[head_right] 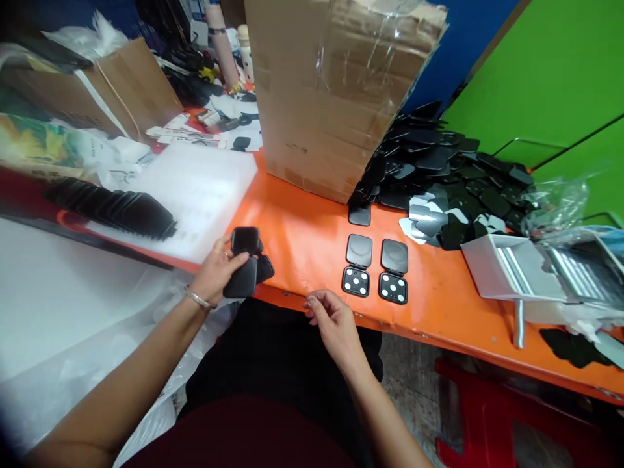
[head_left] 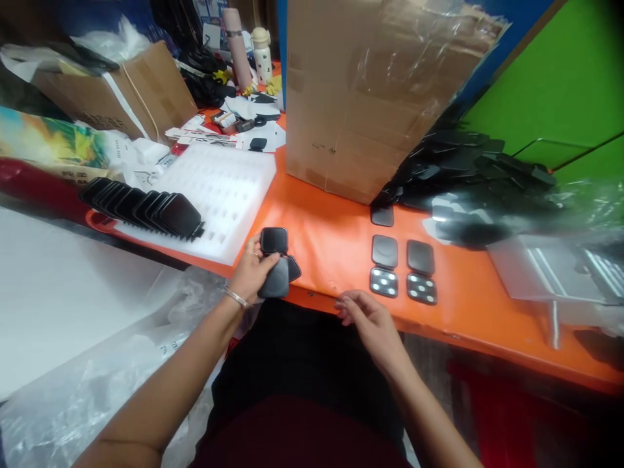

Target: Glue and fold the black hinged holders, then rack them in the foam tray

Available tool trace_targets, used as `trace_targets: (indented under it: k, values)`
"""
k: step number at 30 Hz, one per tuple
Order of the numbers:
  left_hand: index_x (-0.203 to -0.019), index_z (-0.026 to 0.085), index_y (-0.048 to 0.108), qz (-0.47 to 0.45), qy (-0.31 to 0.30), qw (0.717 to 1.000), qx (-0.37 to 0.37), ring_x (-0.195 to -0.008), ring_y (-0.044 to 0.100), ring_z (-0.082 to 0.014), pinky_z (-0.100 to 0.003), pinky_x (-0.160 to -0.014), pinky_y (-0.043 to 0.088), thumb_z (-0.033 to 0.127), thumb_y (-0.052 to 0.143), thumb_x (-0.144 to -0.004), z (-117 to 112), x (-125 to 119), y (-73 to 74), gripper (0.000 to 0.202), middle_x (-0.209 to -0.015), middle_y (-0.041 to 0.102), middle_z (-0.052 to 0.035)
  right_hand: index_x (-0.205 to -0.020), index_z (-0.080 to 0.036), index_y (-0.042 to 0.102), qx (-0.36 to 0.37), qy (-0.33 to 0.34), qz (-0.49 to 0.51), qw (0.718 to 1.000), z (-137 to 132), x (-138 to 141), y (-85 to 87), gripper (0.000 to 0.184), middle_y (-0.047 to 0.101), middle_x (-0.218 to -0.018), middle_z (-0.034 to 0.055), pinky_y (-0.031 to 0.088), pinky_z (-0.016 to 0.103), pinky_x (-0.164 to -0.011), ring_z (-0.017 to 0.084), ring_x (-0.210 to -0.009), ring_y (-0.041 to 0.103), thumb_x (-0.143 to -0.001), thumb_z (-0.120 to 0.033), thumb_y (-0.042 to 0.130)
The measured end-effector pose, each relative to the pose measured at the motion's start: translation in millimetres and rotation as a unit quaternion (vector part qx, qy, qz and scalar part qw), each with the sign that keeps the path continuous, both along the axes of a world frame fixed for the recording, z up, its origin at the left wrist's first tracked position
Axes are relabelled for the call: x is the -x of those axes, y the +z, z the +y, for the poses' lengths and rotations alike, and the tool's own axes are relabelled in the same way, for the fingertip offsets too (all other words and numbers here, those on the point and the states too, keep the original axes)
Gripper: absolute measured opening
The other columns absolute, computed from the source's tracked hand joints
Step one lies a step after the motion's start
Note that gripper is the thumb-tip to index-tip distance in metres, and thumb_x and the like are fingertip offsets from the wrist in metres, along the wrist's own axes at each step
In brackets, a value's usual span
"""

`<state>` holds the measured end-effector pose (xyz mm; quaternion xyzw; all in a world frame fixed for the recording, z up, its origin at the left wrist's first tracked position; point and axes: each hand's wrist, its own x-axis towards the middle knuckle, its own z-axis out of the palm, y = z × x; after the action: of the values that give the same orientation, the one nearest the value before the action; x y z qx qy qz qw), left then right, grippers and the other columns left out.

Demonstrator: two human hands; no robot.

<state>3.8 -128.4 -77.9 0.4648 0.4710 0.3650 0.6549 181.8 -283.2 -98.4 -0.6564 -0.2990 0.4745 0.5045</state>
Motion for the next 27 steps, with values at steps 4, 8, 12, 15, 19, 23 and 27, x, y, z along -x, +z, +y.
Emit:
trace_targets:
  k: [4,8,12,15,19,23,27]
  values:
    - [-0.13,0.016,0.039,0.057,-0.069,0.995,-0.046,-0.08,0.066,-0.0187,-0.033,-0.074,0.052,0.024,0.071,-0.068,49,5,7.6,0.07,-0.089,0.068,-0.0043,-0.084,-0.017,0.061,0.018,0.041,-0.026,0.999,-11,1,-2.0,0.032,0.063,-0.076,0.0041,0.047,0.026,-0.059,0.015,-0.067,0.057,-0.084,-0.048,0.058]
    - [-0.118,0.012,0.056,0.186,-0.252,0.939,-0.144,-0.074,0.065,-0.0174,-0.028,-0.069,0.05,0.026,0.066,-0.072,91,-18,19.8,0.05,-0.084,0.07,-0.0045,-0.084,-0.017,0.059,0.016,0.085,-0.069,0.994,-14,3,1.9,0.028,0.063,-0.078,0.0045,0.046,0.028,-0.064,0.017,-0.072,0.058,-0.087,-0.044,0.053]
    - [-0.121,0.018,0.059,0.337,-0.403,0.805,-0.274,-0.072,0.063,-0.0147,-0.022,-0.066,0.044,0.022,0.062,-0.074,128,-63,27.4,0.048,-0.082,0.07,0.0005,-0.081,-0.017,0.058,0.018,0.117,-0.115,0.986,-11,8,9.0,0.025,0.06,-0.076,0.0035,0.044,0.029,-0.064,0.017,-0.071,0.056,-0.088,-0.04,0.05]
    - [-0.118,0.025,0.063,0.438,-0.468,0.687,-0.341,-0.075,0.062,-0.0151,-0.022,-0.066,0.042,0.022,0.062,-0.073,146,-91,27.1,0.045,-0.081,0.068,0.0031,-0.081,-0.017,0.057,0.019,0.129,-0.136,0.982,-11,11,12.3,0.025,0.059,-0.074,0.0026,0.042,0.028,-0.064,0.017,-0.071,0.055,-0.089,-0.039,0.049]
    - [-0.117,0.021,0.061,0.503,-0.435,0.639,-0.387,-0.096,0.056,-0.0207,-0.025,-0.079,0.041,0.018,0.063,-0.07,145,-99,25.6,0.047,-0.102,0.063,-0.0036,-0.08,-0.017,0.058,0.026,0.132,-0.149,0.98,-16,9,12.6,0.025,0.058,-0.073,0.0023,0.04,0.027,-0.062,0.017,-0.069,0.053,-0.089,-0.039,0.048]
    - [-0.109,0.017,0.059,0.474,-0.43,0.627,-0.443,-0.102,0.049,-0.0222,-0.028,-0.084,0.04,0.013,0.057,-0.072,123,-68,32.4,0.037,-0.108,0.054,-0.0083,-0.081,-0.018,0.059,0.031,0.129,-0.145,0.98,-21,2,12.3,0.025,0.059,-0.074,0.0024,0.04,0.027,-0.063,0.017,-0.07,0.054,-0.089,-0.039,0.048]
    - [-0.105,0.021,0.061,0.455,-0.534,0.583,-0.408,-0.096,0.048,-0.0213,-0.028,-0.081,0.04,0.011,0.061,-0.066,103,-26,35.8,0.039,-0.103,0.05,-0.0053,-0.08,-0.018,0.058,0.031,0.131,-0.151,0.979,-21,-4,13.2,0.025,0.058,-0.073,0.0022,0.039,0.026,-0.062,0.017,-0.068,0.052,-0.088,-0.039,0.047]
